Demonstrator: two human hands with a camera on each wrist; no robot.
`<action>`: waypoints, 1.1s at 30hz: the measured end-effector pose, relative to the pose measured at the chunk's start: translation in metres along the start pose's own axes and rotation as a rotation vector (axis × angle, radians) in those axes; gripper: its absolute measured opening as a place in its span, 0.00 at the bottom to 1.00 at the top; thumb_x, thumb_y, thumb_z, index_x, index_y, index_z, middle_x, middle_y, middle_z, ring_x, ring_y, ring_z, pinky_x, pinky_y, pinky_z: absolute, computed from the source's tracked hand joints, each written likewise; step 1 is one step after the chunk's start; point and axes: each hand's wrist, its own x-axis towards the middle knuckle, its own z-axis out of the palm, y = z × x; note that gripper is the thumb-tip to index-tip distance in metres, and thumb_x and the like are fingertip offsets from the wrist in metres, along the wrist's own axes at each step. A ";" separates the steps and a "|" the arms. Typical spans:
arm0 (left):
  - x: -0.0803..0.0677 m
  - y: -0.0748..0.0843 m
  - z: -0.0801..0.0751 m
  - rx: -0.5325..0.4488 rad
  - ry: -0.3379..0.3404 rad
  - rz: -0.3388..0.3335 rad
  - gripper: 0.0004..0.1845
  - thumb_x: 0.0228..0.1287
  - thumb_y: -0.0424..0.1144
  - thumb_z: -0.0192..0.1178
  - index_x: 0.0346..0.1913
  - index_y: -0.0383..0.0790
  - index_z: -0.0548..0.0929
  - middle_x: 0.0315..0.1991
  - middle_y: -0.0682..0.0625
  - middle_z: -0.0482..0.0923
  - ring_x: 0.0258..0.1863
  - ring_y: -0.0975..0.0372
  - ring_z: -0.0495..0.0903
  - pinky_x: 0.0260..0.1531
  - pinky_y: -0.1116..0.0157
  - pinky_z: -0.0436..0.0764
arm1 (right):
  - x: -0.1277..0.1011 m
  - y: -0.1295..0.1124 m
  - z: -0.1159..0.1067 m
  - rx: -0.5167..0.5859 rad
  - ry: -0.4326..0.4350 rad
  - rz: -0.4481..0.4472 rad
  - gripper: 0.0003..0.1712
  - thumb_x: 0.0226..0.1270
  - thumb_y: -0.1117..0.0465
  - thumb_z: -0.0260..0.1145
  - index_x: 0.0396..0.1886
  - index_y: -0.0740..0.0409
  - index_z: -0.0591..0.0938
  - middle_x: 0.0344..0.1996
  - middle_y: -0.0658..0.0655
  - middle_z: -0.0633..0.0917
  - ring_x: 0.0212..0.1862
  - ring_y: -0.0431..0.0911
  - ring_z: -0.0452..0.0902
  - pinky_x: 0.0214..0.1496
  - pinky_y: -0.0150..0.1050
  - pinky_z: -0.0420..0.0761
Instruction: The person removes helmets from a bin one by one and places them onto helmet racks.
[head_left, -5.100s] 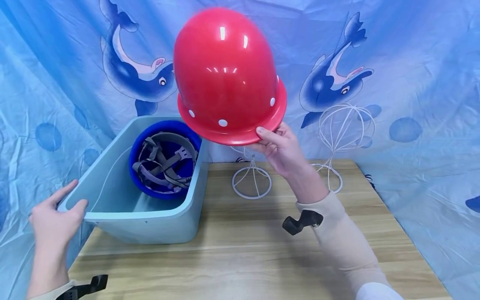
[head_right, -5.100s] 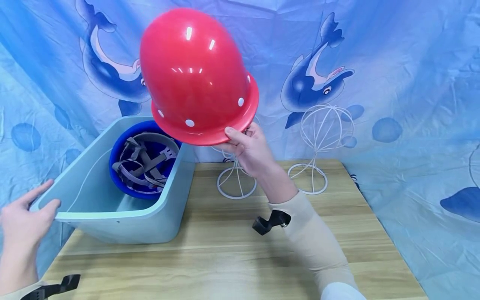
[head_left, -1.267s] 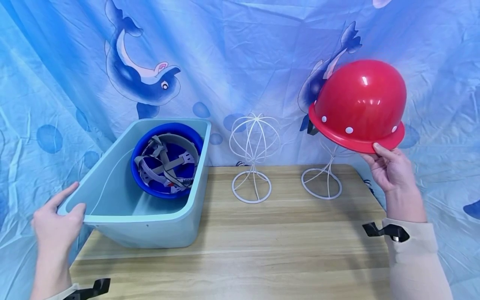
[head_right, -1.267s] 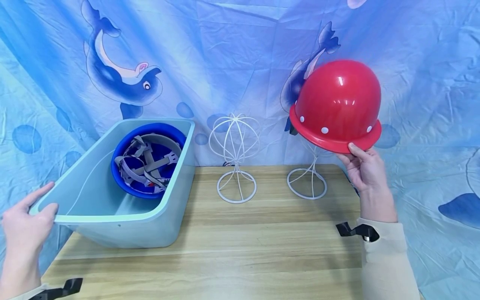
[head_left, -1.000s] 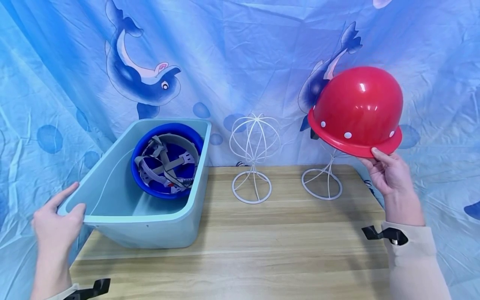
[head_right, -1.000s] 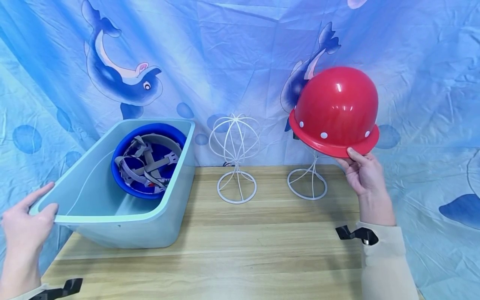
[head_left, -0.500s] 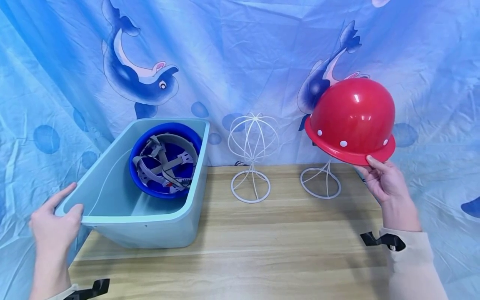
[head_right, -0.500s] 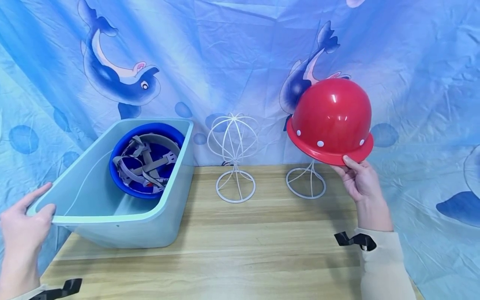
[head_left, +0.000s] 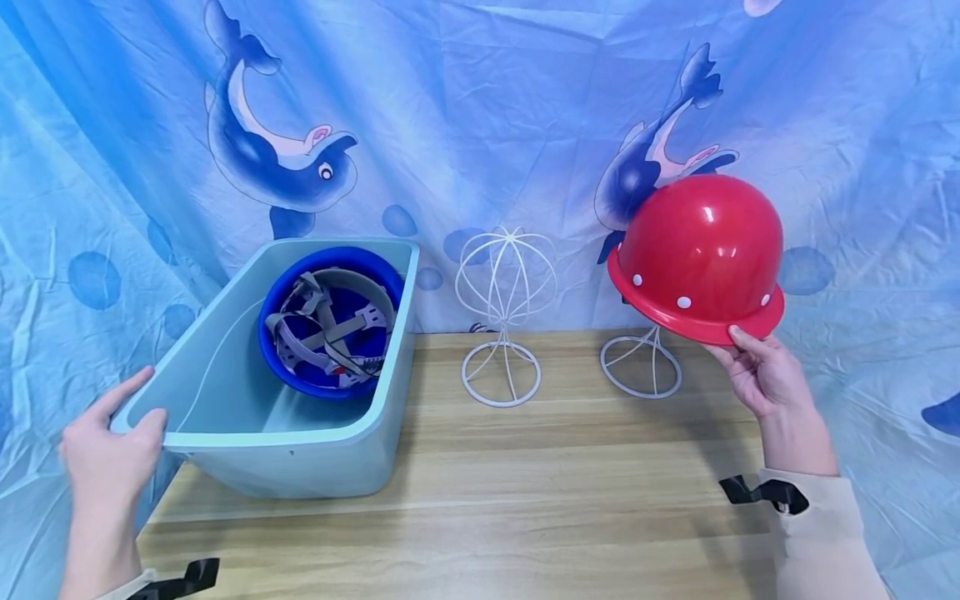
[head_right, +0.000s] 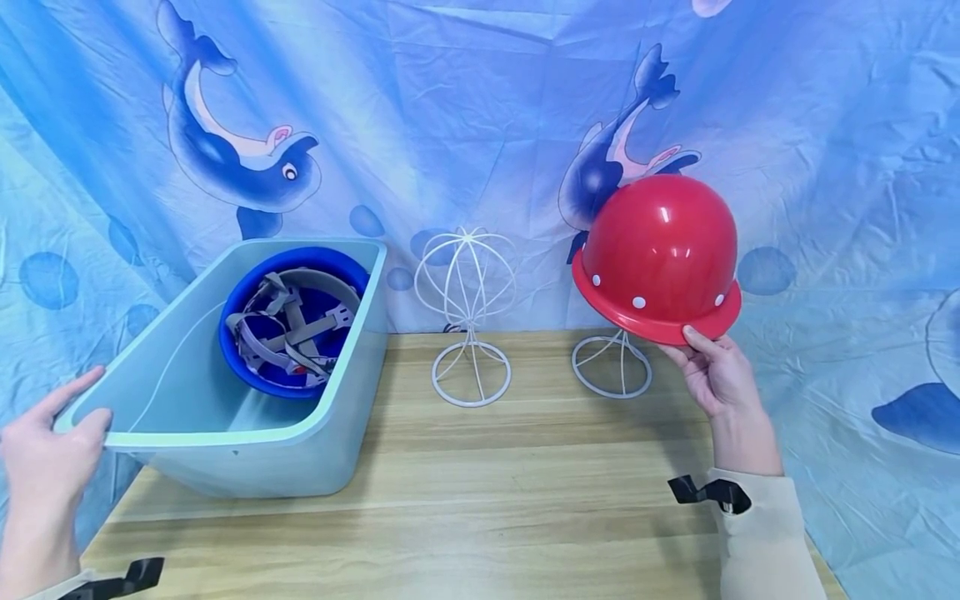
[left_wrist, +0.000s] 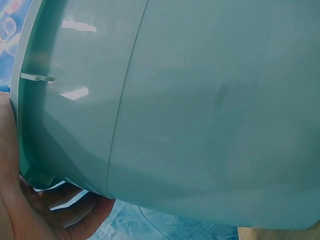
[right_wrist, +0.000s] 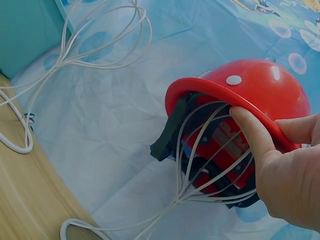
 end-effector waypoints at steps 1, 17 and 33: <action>0.000 0.000 0.000 -0.001 -0.001 -0.001 0.27 0.52 0.37 0.53 0.54 0.71 0.70 0.53 0.59 0.66 0.07 0.59 0.58 0.11 0.66 0.59 | 0.000 0.000 -0.001 0.003 -0.009 0.001 0.28 0.65 0.75 0.37 0.63 0.56 0.62 0.62 0.57 0.65 0.58 0.59 0.62 0.55 0.50 0.58; -0.003 0.004 0.000 -0.006 0.027 0.022 0.27 0.51 0.37 0.53 0.53 0.70 0.72 0.50 0.62 0.67 0.03 0.58 0.51 0.08 0.65 0.56 | 0.000 0.007 -0.007 0.004 -0.009 0.000 0.28 0.65 0.75 0.37 0.63 0.56 0.62 0.61 0.59 0.65 0.57 0.59 0.63 0.55 0.49 0.59; -0.002 0.000 0.006 0.011 0.059 0.045 0.28 0.51 0.35 0.51 0.54 0.69 0.71 0.58 0.54 0.67 0.02 0.58 0.51 0.02 0.65 0.54 | -0.003 0.015 -0.012 -0.105 0.075 -0.021 0.27 0.65 0.72 0.44 0.64 0.51 0.60 0.63 0.57 0.63 0.59 0.58 0.60 0.55 0.47 0.61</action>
